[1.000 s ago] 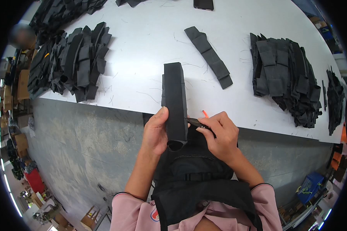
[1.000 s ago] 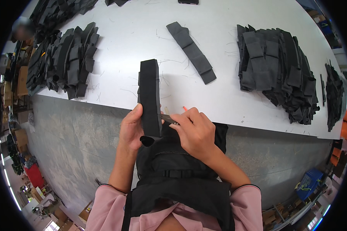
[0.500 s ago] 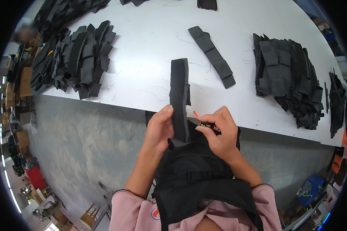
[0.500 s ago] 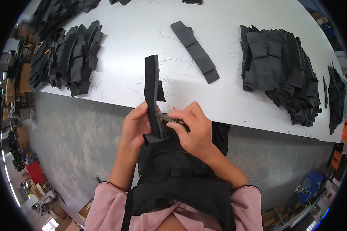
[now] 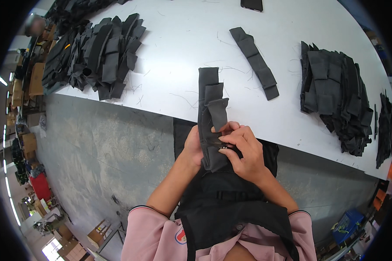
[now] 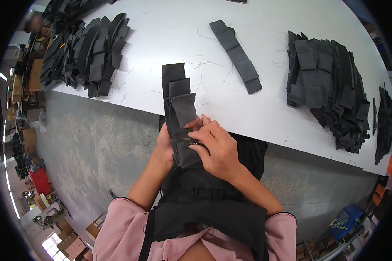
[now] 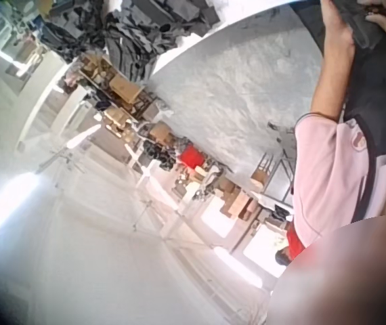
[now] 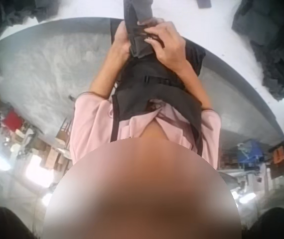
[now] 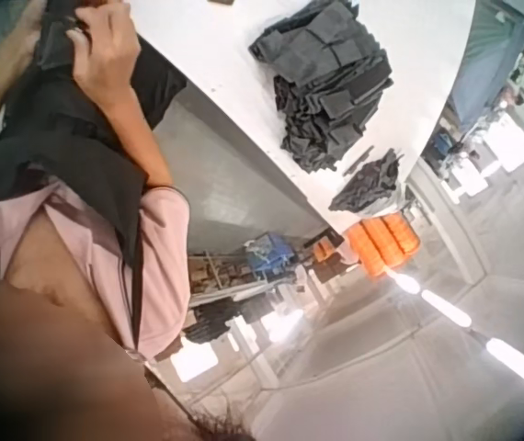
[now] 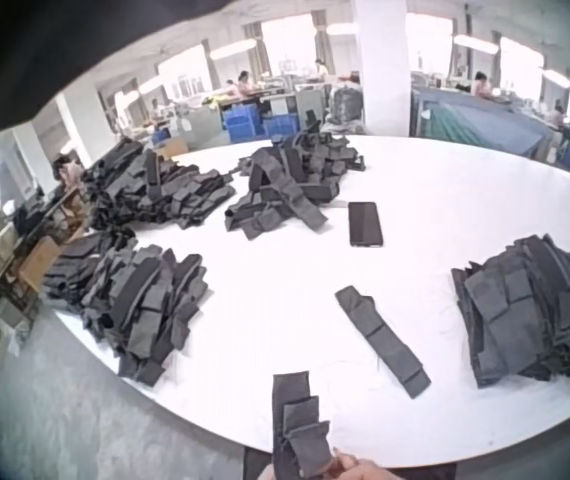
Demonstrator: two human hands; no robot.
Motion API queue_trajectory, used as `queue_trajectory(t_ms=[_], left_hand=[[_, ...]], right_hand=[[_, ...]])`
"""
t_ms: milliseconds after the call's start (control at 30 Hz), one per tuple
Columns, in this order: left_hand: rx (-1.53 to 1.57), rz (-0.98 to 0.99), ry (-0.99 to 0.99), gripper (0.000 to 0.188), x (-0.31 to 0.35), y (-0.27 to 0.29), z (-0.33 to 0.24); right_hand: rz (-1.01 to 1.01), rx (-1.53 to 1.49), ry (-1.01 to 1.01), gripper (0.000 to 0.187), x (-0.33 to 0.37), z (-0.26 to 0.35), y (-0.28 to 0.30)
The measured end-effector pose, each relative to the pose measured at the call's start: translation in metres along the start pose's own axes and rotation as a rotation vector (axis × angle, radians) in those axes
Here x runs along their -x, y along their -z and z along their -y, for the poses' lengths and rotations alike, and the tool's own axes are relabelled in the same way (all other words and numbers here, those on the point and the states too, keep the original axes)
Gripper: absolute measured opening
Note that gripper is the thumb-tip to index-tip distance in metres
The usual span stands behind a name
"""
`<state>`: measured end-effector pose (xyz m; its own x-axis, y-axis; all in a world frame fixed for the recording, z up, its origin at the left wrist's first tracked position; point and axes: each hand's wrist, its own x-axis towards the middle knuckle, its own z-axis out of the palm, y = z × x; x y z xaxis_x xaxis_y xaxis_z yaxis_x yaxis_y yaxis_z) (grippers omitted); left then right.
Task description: Trimming loose threads from black fabric pieces using small scissors.
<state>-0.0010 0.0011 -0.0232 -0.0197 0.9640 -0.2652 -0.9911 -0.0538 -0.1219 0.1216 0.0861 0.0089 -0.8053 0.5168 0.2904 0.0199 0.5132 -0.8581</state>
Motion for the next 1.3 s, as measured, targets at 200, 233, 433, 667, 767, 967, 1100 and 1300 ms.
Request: queue_trajectory(t_ms=[200, 233, 433, 667, 767, 967, 1100, 1300], left_hand=[[-0.022, -0.020, 0.010, 0.038, 0.000, -0.002, 0.002], [-0.046, -0.041, 0.012, 0.038, 0.001, -0.002, 0.002], [-0.144, -0.121, 0.004, 0.037, -0.001, -0.004, 0.006], [-0.146, -0.120, -0.022, 0.033, 0.000, -0.006, 0.009], [-0.182, -0.227, -0.012, 0.032, -0.002, -0.007, 0.008], [-0.267, -0.015, -0.125, 0.036, 0.006, 0.021, 0.007], [-0.540, -0.329, -0.300, 0.051, 0.008, -0.019, 0.014], [-0.611, -0.126, -0.200, 0.054, 0.012, -0.031, 0.002]], right_hand=[[0.069, -0.002, 0.091, 0.031, -0.002, -0.001, 0.005], [0.070, 0.002, 0.096, 0.032, -0.002, -0.001, 0.004], [0.015, -0.001, 0.113, 0.030, 0.000, -0.002, -0.001], [0.033, 0.079, 0.112, 0.028, 0.005, 0.001, -0.005], [-0.011, 0.035, 0.069, 0.026, 0.009, 0.002, -0.004], [0.095, -0.184, -0.203, 0.040, -0.003, 0.018, -0.006], [0.100, -0.278, -0.445, 0.026, 0.008, 0.005, -0.001], [0.109, -0.778, -0.614, 0.019, 0.014, 0.004, 0.007]])
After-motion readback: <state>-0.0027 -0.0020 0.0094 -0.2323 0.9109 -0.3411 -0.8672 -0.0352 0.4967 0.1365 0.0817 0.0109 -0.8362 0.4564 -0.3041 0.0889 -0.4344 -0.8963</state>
